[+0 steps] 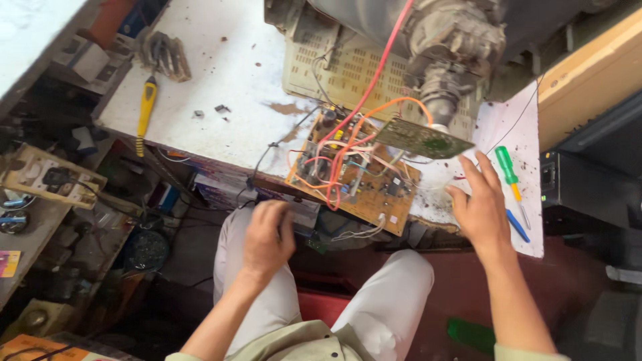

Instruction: The person repairs a circuit board at a cluttered workbench. They strip and twist a wire by hand, solder a connection onto the board with a soldering iron, wrap the joint with red electrical tape, then lift the board and inspect it with a magnifying glass before rummaging in a toolbox for a small tool.

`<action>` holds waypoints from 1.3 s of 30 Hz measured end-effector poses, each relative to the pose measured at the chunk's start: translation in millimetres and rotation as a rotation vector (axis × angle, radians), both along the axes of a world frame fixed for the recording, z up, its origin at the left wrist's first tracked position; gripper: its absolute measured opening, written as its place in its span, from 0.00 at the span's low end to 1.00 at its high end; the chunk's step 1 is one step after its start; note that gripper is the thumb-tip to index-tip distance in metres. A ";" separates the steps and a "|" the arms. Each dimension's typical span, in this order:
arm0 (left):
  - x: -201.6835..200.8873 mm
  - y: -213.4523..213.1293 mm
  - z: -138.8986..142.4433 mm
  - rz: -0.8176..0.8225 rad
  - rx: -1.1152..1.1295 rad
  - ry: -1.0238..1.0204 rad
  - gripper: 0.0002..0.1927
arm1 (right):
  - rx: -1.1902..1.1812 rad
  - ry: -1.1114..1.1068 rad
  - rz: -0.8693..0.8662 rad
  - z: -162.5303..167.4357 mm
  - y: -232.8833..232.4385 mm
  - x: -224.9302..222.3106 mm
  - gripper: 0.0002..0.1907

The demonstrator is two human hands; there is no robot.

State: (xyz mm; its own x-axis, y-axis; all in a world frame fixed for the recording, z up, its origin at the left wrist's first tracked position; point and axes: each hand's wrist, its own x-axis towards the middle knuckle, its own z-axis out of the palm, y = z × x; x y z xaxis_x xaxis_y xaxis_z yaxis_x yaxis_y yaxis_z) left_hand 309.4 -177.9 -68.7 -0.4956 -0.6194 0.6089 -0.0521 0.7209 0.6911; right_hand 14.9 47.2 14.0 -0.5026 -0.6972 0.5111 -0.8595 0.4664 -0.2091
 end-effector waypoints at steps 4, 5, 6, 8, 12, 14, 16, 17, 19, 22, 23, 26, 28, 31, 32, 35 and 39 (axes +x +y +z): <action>10.5 -57.4 31.4 0.062 -0.025 0.095 0.08 | -0.134 -0.043 -0.081 -15.5 -3.6 54.7 0.12; 8.9 -71.7 37.6 0.070 -0.014 0.110 0.07 | -0.170 -0.079 -0.089 -22.3 -4.1 65.4 0.11; 7.2 -87.0 41.8 0.067 0.011 0.095 0.07 | -0.201 -0.119 -0.097 -31.9 -5.4 77.3 0.11; 6.6 -111.3 42.3 0.074 0.067 0.056 0.08 | -0.268 -0.263 -0.150 -50.8 0.0 101.1 0.10; 37.2 -131.5 8.7 0.205 0.034 0.005 0.07 | -0.316 -0.355 -0.141 -84.2 5.3 134.0 0.10; 65.8 -133.3 -22.3 0.394 0.091 0.076 0.06 | -0.324 -0.353 -0.097 -94.1 -4.7 134.0 0.10; 96.5 -145.8 -54.6 0.641 0.327 0.214 0.05 | -0.351 -0.393 -0.114 -96.6 -15.4 133.6 0.10; 110.0 -159.8 -68.9 0.762 0.483 0.319 0.06 | -0.352 -0.404 -0.101 -99.4 -24.3 136.5 0.10; 142.7 -195.2 -89.5 0.980 0.617 0.394 0.10 | -0.361 -0.434 -0.095 -109.2 -48.2 144.7 0.10; 180.9 -244.6 -96.2 1.190 0.573 0.296 0.21 | -0.369 -0.462 -0.091 -126.5 -84.3 161.3 0.09; 189.7 -256.6 -92.8 1.196 0.550 0.289 0.24 | -0.371 -0.467 -0.090 -128.8 -91.0 163.7 0.09; 202.4 -277.0 -76.1 1.165 0.471 0.279 0.29 | -0.390 -0.487 -0.089 -132.4 -97.1 166.9 0.09; 210.3 -285.8 -67.1 1.148 0.527 0.233 0.31 | -0.400 -0.498 -0.094 -131.9 -91.4 165.0 0.09; 224.4 -302.2 -63.9 1.175 0.581 0.121 0.32 | -0.419 -0.511 -0.102 -126.3 -72.6 152.3 0.09; 227.8 -306.3 -65.1 1.200 0.463 0.095 0.32 | -0.431 -0.516 -0.105 -121.1 -59.0 146.1 0.09; 225.4 -308.9 -70.4 1.169 0.004 -0.408 0.14 | -0.473 -0.524 -0.125 -103.2 -4.6 129.5 0.09; 164.7 -245.2 -64.1 1.252 0.118 0.021 0.22 | -0.524 -0.505 -0.198 -105.8 21.3 120.8 0.09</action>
